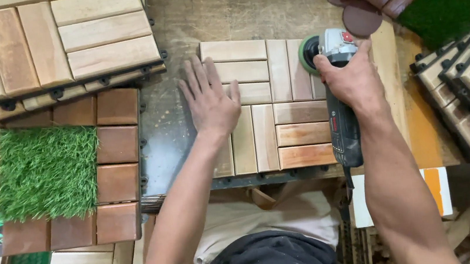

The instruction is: The person uses an orbital sander to smooth the surface of a wooden block structure composed of interlocking pieces. They move the sander across the wood in a consistent pattern, holding the structure steady with their left hand. The person briefly pauses to wipe the surface with their hand before resuming the sanding process.

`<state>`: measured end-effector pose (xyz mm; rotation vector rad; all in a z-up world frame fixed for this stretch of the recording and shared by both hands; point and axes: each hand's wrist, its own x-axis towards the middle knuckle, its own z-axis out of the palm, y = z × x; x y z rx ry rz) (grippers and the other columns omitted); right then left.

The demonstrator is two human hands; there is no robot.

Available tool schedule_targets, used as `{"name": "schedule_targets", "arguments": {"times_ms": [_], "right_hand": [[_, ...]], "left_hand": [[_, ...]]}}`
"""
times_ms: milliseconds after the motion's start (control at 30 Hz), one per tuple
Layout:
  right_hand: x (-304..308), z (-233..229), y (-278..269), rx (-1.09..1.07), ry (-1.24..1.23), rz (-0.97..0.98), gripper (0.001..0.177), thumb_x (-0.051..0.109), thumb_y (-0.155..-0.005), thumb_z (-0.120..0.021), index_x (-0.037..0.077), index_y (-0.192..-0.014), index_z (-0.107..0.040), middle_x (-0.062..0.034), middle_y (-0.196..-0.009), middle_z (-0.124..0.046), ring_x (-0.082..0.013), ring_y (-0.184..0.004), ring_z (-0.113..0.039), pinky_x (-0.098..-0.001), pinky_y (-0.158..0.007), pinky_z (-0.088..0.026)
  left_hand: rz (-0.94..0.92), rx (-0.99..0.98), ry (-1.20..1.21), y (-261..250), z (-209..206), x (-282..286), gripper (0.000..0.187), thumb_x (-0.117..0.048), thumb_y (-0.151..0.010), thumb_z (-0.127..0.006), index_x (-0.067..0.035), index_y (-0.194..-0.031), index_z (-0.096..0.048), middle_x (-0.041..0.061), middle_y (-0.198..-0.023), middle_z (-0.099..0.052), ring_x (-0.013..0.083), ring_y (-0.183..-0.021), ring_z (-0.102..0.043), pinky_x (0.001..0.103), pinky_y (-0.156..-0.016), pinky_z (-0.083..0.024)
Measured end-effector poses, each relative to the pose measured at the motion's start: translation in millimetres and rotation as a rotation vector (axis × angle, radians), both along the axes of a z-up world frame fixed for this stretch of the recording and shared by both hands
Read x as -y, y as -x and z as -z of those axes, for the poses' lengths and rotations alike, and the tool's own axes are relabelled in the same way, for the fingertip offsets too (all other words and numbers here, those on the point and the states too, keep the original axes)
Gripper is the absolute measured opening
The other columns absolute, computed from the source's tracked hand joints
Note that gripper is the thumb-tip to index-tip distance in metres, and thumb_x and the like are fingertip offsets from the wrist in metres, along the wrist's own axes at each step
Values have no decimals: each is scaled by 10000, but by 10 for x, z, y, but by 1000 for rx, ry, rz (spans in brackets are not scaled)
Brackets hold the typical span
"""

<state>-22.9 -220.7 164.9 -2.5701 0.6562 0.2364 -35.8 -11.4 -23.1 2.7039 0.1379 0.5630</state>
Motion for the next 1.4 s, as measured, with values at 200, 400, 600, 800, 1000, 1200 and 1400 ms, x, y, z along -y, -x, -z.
{"name": "schedule_targets", "arguments": {"times_ms": [200,400,600,800,1000,1200,1400], "right_hand": [[-273,6,-12,-130,11,-39,990,625,-889,-634,84,-1576,-169,-340,-1388,-521,-453,-1332,-512,-550,-1106,-398],[-805,-142,117,-136,-16,-145,887,571,-893,-645,53,-1504,-262,-379,-1312,-554,-512,-1275,-548,-589,-1075,-425],[-974,168,71,-72,-1,-304,803,553,-886,-663,45,-1411,-330,-384,-1150,-628,-546,-1142,-625,-608,-978,-471],[-1254,126,156,-64,-7,-407,786,553,-881,-651,42,-1391,-340,-382,-1092,-650,-555,-1095,-649,-634,-941,-483],[-1350,270,53,-85,18,-454,783,579,-882,-657,71,-1385,-336,-360,-1084,-655,-536,-1083,-660,-612,-930,-503],[-1278,235,-214,-78,75,-409,822,616,-872,-661,43,-1363,-336,-388,-1120,-642,-552,-1114,-635,-624,-958,-486],[-1238,165,-375,-91,96,-371,838,630,-865,-666,69,-1374,-308,-353,-1135,-646,-525,-1134,-631,-604,-977,-487]], "left_hand": [[55,-161,117,617,-303,36,835,-517,-951,-578,21,-1551,-360,261,-1642,-276,426,-1524,-277,616,-1212,-257],[-71,-90,185,921,-193,27,967,-604,-876,-648,47,-1532,-363,279,-1563,-405,415,-1493,-353,638,-1200,-235],[-86,-19,306,982,-232,2,930,-496,-841,-728,51,-1514,-390,276,-1546,-428,414,-1492,-358,644,-1217,-177],[-66,87,450,966,-84,-20,710,-360,-914,-640,0,-1489,-431,198,-1512,-507,347,-1470,-425,611,-1239,-170],[-62,106,477,973,-160,-43,655,-307,-922,-626,9,-1468,-450,192,-1489,-537,338,-1451,-455,589,-1241,-197],[-51,106,484,966,-167,-38,650,-297,-919,-604,4,-1473,-447,193,-1478,-545,345,-1437,-471,583,-1240,-210],[-40,112,506,941,-170,-24,634,-282,-902,-606,-5,-1455,-469,193,-1443,-561,356,-1423,-484,583,-1239,-210]]}}
